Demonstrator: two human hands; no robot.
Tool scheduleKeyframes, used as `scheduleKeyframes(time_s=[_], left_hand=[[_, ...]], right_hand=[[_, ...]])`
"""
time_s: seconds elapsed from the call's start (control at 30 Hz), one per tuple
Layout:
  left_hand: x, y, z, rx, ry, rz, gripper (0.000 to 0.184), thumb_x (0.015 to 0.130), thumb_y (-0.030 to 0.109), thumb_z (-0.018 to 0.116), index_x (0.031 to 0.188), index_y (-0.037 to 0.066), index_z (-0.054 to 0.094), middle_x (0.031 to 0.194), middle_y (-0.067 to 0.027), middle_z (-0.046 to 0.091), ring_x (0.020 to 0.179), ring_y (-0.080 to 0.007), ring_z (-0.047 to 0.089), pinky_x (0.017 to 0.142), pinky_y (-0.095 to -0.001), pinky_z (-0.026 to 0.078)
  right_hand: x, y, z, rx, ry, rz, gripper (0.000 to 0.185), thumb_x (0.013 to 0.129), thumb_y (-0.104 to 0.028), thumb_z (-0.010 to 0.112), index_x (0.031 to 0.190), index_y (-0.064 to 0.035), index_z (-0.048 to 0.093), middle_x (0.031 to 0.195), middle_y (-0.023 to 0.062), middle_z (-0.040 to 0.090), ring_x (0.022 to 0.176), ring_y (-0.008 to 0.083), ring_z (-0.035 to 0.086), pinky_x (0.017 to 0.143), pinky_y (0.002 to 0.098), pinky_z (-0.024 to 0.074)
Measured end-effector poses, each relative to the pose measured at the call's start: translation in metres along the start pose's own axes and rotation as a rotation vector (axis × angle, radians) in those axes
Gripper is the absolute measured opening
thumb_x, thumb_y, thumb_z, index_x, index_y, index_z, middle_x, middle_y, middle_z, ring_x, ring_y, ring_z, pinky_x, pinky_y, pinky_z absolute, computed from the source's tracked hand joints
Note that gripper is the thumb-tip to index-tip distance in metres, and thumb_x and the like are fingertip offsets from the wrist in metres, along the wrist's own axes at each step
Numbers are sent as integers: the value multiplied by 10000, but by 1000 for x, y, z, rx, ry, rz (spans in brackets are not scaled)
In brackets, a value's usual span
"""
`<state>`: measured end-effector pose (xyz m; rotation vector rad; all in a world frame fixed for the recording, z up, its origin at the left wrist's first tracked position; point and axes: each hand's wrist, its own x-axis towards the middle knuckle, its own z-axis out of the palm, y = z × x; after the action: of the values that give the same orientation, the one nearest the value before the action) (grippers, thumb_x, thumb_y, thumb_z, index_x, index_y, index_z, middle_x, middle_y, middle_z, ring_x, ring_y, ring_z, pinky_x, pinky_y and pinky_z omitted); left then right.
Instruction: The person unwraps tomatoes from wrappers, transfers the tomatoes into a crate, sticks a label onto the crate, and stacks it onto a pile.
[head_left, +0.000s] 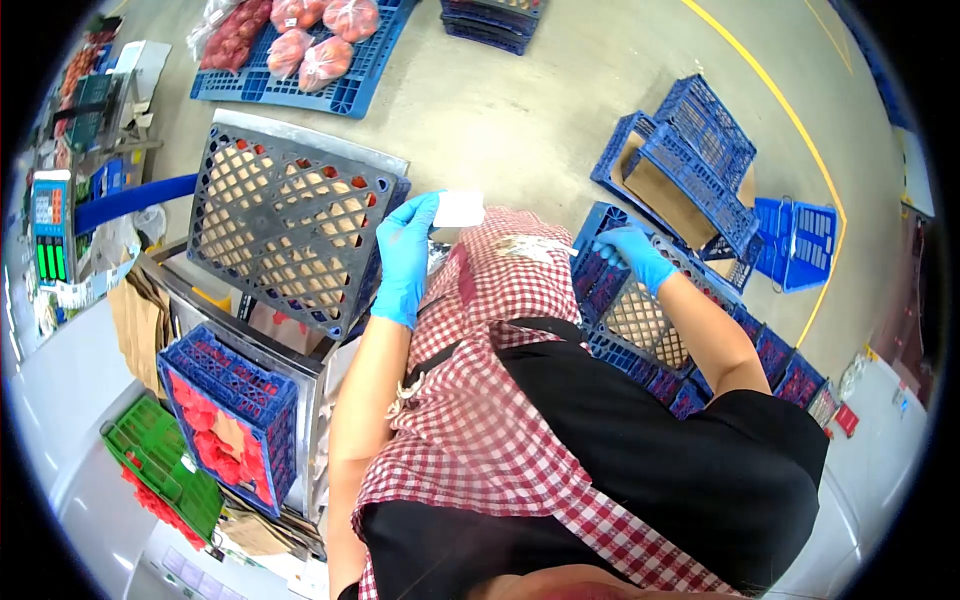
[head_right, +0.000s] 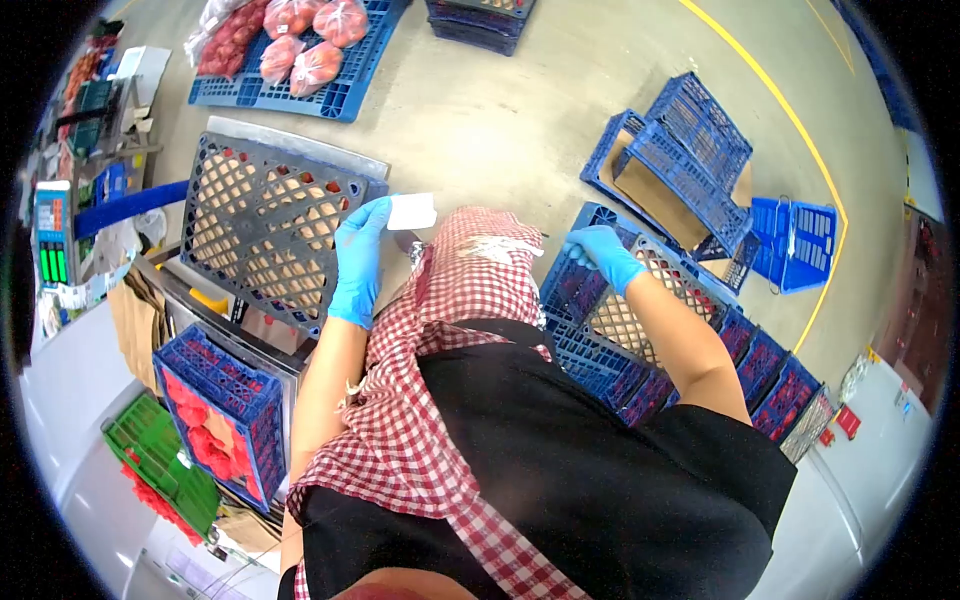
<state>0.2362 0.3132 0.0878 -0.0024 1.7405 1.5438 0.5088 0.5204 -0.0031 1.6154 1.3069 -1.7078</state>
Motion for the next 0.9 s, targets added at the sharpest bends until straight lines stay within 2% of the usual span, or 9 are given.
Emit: scheduleKeyframes(time_s=[0.07,0.2,0.3,0.37,0.4,0.47,0.63,0.77,0.9], left_hand=[[-3,4,-10,-60,47,-43,220,880,160,603,1008,-10,661,926,-72,672,828,-132,620,744,-260,492],[-6,-1,-29,-209,108,-25,228,889,184,599,1006,-3,657,920,-59,669,821,-125,615,748,-259,489],[-8,-5,-43,-285,164,-61,237,891,201,600,1026,13,648,948,-49,658,849,-126,604,752,-264,482],[-12,-4,-50,-321,145,-85,241,886,213,606,1030,23,645,963,-49,649,867,-131,601,745,-264,481],[-15,-2,-52,-326,140,-93,242,885,214,607,1028,23,645,959,-49,650,861,-130,600,742,-262,480],[-20,5,-56,-329,129,-105,245,882,218,608,1024,22,646,950,-49,651,849,-127,599,736,-259,479],[-25,5,-74,-317,184,-52,256,864,213,631,989,-10,653,864,-74,662,759,-124,612,662,-239,481],[-36,21,-80,-333,172,34,274,863,208,634,1011,-22,646,898,-84,666,785,-129,614,699,-250,484],[-42,27,-91,-352,144,49,278,861,204,636,1017,-25,644,911,-88,668,801,-141,619,736,-268,487]], right_hand=[[-4,-7,-2,44,60,-60,159,818,-181,580,774,-57,670,625,21,613,490,106,539,409,232,379],[-6,-35,25,26,57,-323,153,810,-144,595,888,-39,676,743,28,642,596,95,543,532,227,432],[-49,-91,72,-51,-187,-512,327,837,-150,601,1138,-21,603,947,55,634,834,112,573,766,233,467],[-71,-122,112,85,-412,-546,395,852,-174,613,1210,-19,550,986,48,617,884,116,574,808,244,455],[-81,-135,130,112,-454,-538,357,864,-168,602,1181,-8,566,976,56,621,883,116,573,812,257,454],[-88,-149,160,-61,-557,-656,325,884,-206,586,1148,-16,584,991,52,624,886,115,566,791,254,444],[-91,-159,186,-71,-521,-703,238,879,-175,602,1029,9,626,878,48,636,785,104,574,735,241,460],[-109,-173,191,43,-549,-639,191,875,-145,606,975,13,643,827,38,627,768,95,564,728,241,461],[-115,-182,196,-34,-557,-729,174,865,-118,615,973,18,639,845,35,622,768,94,560,728,235,459]])
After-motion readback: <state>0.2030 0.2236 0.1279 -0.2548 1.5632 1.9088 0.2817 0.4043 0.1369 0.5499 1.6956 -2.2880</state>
